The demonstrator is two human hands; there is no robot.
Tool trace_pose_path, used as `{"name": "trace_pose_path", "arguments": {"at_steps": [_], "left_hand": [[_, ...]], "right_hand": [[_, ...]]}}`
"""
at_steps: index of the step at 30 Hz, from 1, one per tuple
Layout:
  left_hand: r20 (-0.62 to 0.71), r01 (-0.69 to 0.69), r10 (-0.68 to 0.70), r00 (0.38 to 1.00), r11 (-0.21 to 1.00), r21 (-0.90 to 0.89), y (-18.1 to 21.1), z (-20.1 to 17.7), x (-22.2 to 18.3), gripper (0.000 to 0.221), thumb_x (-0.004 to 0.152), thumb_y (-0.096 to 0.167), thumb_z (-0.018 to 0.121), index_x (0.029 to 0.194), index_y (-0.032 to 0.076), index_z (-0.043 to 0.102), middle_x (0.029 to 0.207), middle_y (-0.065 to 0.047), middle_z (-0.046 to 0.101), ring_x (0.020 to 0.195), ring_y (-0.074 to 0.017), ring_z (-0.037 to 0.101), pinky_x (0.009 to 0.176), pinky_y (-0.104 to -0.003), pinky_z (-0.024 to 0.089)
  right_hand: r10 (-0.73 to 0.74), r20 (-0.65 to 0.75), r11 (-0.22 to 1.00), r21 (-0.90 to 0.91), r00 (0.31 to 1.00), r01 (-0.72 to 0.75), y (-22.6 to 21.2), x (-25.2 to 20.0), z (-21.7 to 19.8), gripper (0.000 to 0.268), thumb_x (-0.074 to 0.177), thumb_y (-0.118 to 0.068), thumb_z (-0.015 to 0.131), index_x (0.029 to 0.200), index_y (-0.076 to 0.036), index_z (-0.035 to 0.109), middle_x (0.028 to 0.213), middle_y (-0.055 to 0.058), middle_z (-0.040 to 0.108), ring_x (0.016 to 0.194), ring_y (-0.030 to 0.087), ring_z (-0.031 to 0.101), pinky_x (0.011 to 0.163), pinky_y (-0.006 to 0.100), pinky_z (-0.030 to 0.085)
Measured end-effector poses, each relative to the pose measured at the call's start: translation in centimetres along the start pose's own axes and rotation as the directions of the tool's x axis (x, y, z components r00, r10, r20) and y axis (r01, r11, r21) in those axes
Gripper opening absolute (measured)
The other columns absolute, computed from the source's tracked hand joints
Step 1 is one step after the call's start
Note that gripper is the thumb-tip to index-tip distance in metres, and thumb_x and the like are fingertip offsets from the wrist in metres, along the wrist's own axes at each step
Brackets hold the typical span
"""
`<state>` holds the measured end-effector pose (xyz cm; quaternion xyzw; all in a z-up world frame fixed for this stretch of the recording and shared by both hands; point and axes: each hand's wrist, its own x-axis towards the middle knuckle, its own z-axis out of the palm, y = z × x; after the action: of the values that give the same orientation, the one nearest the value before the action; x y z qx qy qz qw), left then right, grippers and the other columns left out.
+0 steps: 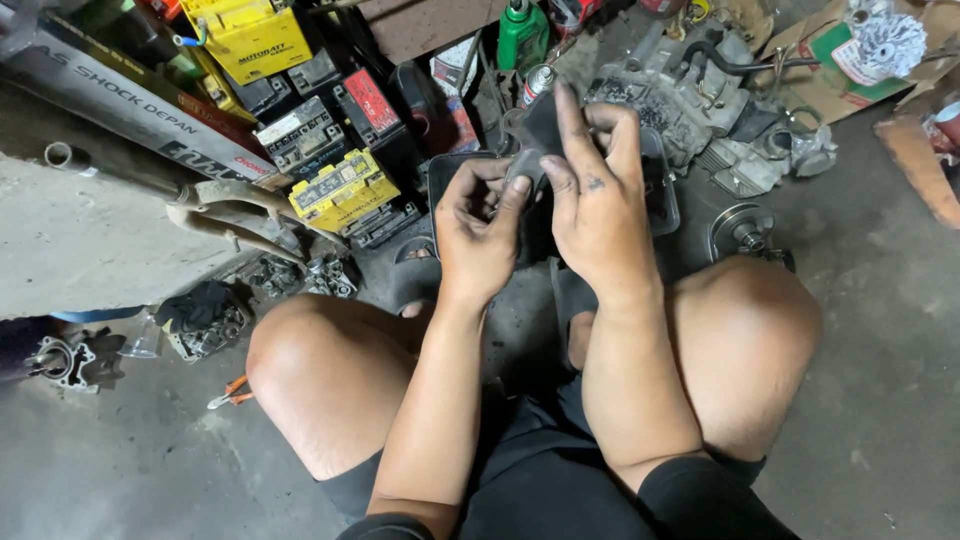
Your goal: The person is holding and rotating a small metal motorcycle part, likely a brake pad, to inspect its condition after cleaning.
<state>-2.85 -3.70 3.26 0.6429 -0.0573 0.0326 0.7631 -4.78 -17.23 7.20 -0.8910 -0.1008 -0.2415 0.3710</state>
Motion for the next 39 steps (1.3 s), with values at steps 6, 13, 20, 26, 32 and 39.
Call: {"name": "trace_pose_path", "arguments": {"at_steps": [6, 13, 20, 26, 32, 39], "left_hand": [[-0.094, -0.023, 0.015, 0.995, 0.996, -0.084, 0.3, -0.6, 0.5, 0.006, 0.099, 0.012, 0.068, 0.102, 0.009, 0.064, 0.093, -0.001, 0.067, 0.087, -0.0048, 0.059, 0.081, -0.021, 0.052], [-0.005, 0.034, -0.034, 0.999, 0.998, -0.048, -0.1, -0.5, 0.5, 0.007, 0.097, 0.008, 0.071, 0.104, 0.008, 0.069, 0.094, -0.001, 0.07, 0.084, -0.007, 0.062, 0.081, -0.023, 0.052], [-0.024, 0.074, -0.081, 0.996, 0.977, -0.198, -0.3, -0.7, 0.8, 0.009, 0.095, 0.009, 0.073, 0.1, 0.011, 0.066, 0.092, 0.0, 0.07, 0.088, -0.0061, 0.063, 0.086, -0.023, 0.052], [-0.179, 0.042, -0.081, 0.981, 0.976, -0.215, -1.0, -1.4, 1.5, 0.014, 0.092, 0.005, 0.078, 0.099, 0.003, 0.066, 0.079, -0.002, 0.072, 0.07, -0.0018, 0.064, 0.069, -0.019, 0.055], [-0.159, 0.049, -0.087, 0.984, 0.972, -0.228, -0.9, -0.5, 1.1, 0.016, 0.091, 0.006, 0.079, 0.096, 0.004, 0.064, 0.077, -0.004, 0.073, 0.069, -0.0025, 0.065, 0.067, -0.02, 0.055], [-0.174, 0.054, -0.09, 0.981, 0.978, -0.203, -0.9, -1.2, 1.5, 0.017, 0.092, 0.006, 0.078, 0.098, 0.005, 0.063, 0.078, -0.003, 0.072, 0.069, -0.0014, 0.064, 0.065, -0.018, 0.054]], "right_hand": [[0.047, 0.088, 0.997, 0.05, 0.995, -0.051, -0.2, -0.3, 0.3, 0.05, 0.111, -0.006, 0.053, 0.158, -0.007, 0.039, 0.122, 0.019, 0.043, 0.119, 0.034, 0.051, 0.115, 0.04, 0.042], [0.084, 0.021, 0.996, -0.019, 0.996, -0.084, -0.2, -0.2, 0.2, 0.05, 0.11, -0.008, 0.056, 0.158, -0.007, 0.04, 0.123, 0.017, 0.045, 0.119, 0.033, 0.054, 0.115, 0.039, 0.043], [0.135, -0.016, 0.99, 0.047, 0.991, -0.134, -0.4, -0.5, 1.7, 0.051, 0.11, -0.011, 0.057, 0.158, -0.006, 0.039, 0.121, 0.016, 0.046, 0.118, 0.031, 0.055, 0.115, 0.038, 0.043], [0.127, 0.033, 0.991, 0.027, 0.991, -0.128, -0.4, -0.4, 1.5, 0.051, 0.103, -0.013, 0.068, 0.152, -0.014, 0.055, 0.106, 0.014, 0.053, 0.099, 0.041, 0.063, 0.088, 0.047, 0.052], [0.163, 0.003, 0.986, 0.025, 0.987, -0.163, -0.4, -0.1, 1.5, 0.051, 0.104, -0.013, 0.067, 0.153, -0.015, 0.053, 0.103, 0.014, 0.051, 0.095, 0.041, 0.062, 0.086, 0.046, 0.051], [0.199, 0.093, 0.979, 0.032, 0.976, -0.202, -0.1, -0.1, 1.3, 0.048, 0.102, -0.016, 0.067, 0.149, -0.017, 0.058, 0.102, 0.015, 0.055, 0.092, 0.043, 0.065, 0.079, 0.047, 0.052]]}}
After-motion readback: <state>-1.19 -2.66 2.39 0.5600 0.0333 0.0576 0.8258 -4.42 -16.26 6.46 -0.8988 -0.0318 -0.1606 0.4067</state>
